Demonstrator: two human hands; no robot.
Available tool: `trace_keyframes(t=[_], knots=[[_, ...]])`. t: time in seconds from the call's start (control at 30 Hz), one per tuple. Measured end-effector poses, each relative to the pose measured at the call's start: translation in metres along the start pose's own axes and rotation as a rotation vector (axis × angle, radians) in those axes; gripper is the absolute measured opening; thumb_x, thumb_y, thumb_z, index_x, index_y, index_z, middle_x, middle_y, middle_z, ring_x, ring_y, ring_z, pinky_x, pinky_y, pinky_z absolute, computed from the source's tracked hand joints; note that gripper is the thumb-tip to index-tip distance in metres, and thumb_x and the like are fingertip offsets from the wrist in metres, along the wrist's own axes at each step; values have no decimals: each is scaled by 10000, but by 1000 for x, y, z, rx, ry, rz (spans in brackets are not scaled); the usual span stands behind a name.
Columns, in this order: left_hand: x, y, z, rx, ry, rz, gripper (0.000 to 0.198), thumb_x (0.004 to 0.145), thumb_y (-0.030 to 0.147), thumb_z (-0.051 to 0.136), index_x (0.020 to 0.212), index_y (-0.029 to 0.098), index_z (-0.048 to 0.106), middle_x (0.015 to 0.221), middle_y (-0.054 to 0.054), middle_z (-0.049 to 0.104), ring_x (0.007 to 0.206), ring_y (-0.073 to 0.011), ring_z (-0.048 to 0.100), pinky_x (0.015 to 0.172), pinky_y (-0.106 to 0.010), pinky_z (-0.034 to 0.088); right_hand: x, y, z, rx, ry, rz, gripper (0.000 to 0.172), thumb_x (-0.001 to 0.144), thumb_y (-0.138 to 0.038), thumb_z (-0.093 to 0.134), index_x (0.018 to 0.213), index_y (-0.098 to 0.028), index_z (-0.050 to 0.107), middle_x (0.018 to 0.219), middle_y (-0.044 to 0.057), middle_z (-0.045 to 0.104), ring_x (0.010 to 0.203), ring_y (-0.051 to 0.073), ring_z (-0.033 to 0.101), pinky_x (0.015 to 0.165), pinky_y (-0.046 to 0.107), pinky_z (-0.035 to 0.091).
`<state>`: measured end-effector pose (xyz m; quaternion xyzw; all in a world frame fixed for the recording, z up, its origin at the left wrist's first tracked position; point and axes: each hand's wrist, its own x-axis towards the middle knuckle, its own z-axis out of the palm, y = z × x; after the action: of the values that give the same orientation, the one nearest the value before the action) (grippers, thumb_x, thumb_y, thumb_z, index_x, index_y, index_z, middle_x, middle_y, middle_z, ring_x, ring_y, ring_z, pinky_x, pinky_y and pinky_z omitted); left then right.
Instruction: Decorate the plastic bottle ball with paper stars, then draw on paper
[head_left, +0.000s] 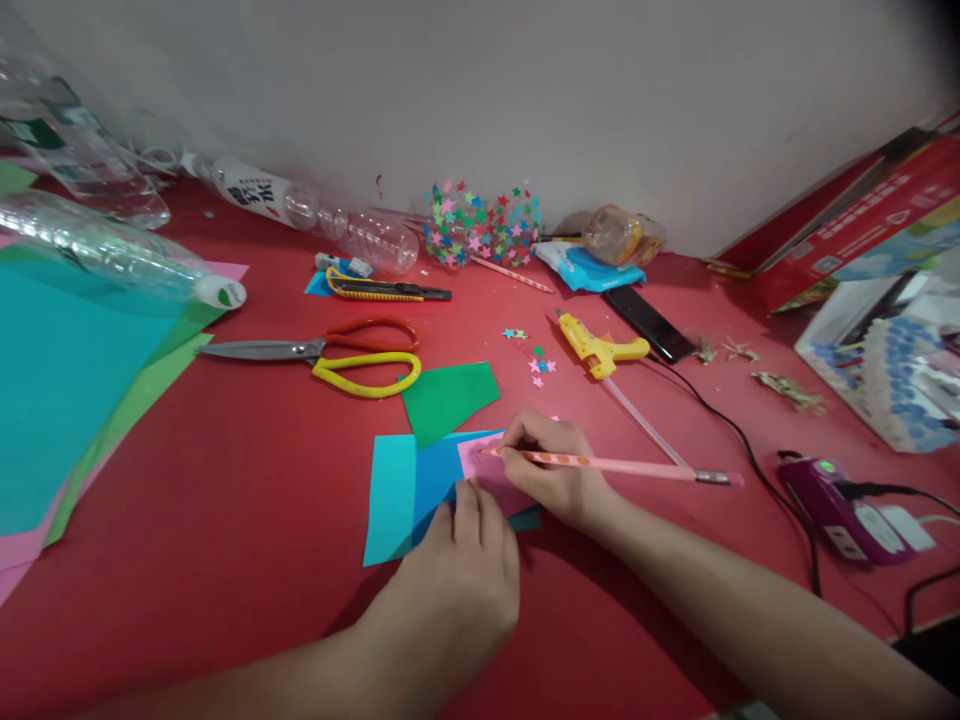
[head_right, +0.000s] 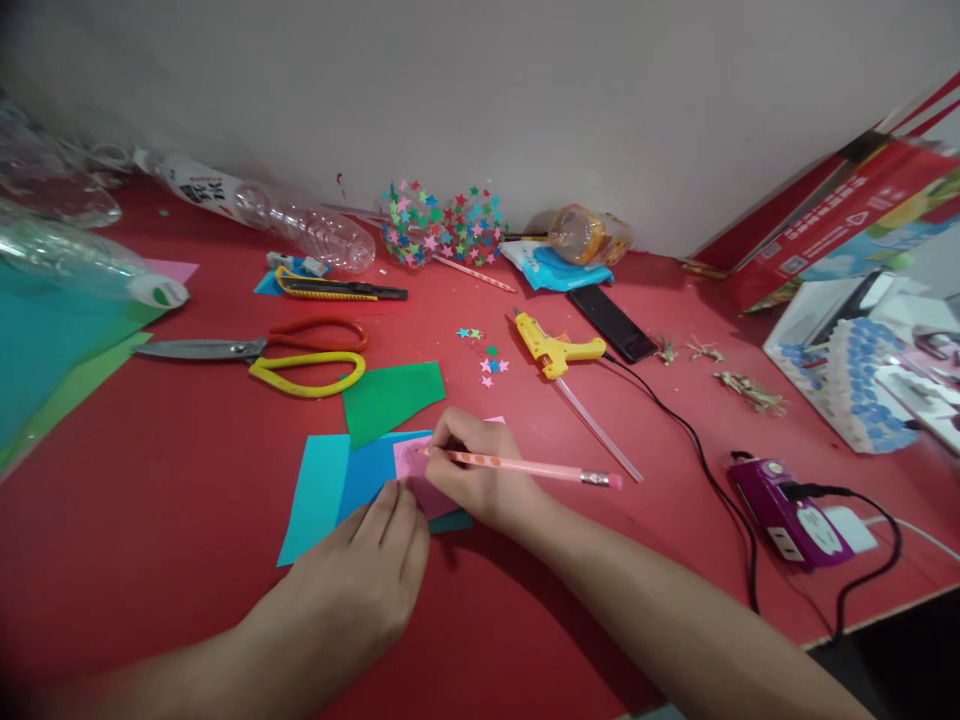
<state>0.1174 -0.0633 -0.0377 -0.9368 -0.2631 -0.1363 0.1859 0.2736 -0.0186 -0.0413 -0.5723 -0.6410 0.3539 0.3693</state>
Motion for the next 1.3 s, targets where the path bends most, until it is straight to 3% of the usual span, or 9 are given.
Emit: trace_keyframes(t=[0.4,0.83,1.3], knots=[[0,0,1,7,1,1,323,703,65,448,905,9,694,900,-235,720,841,-314,698,635,-354,579,1,0,-2,-53,12,1,89,659,-166,490,583,-202,461,510,-46,506,475,85,445,449,185,327],[2,0,1,-8,4,-18,329,703,56,441,903,-8,694,906,-257,713,844,-336,695,620,-360,578,-5,15,3,-118,-73,-132,99,687,-132,545,632,-205,507,532,-64,548,491,73,471,476,175,343],[1,0,1,1,-13,-11,336,715,62,447,934,-6,691,918,-254,711,854,-335,690,649,-372,580,-4,9,-3,11,-144,-76,93,764,-143,563,690,-196,544,611,-41,580,558,81,519,514,176,387]])
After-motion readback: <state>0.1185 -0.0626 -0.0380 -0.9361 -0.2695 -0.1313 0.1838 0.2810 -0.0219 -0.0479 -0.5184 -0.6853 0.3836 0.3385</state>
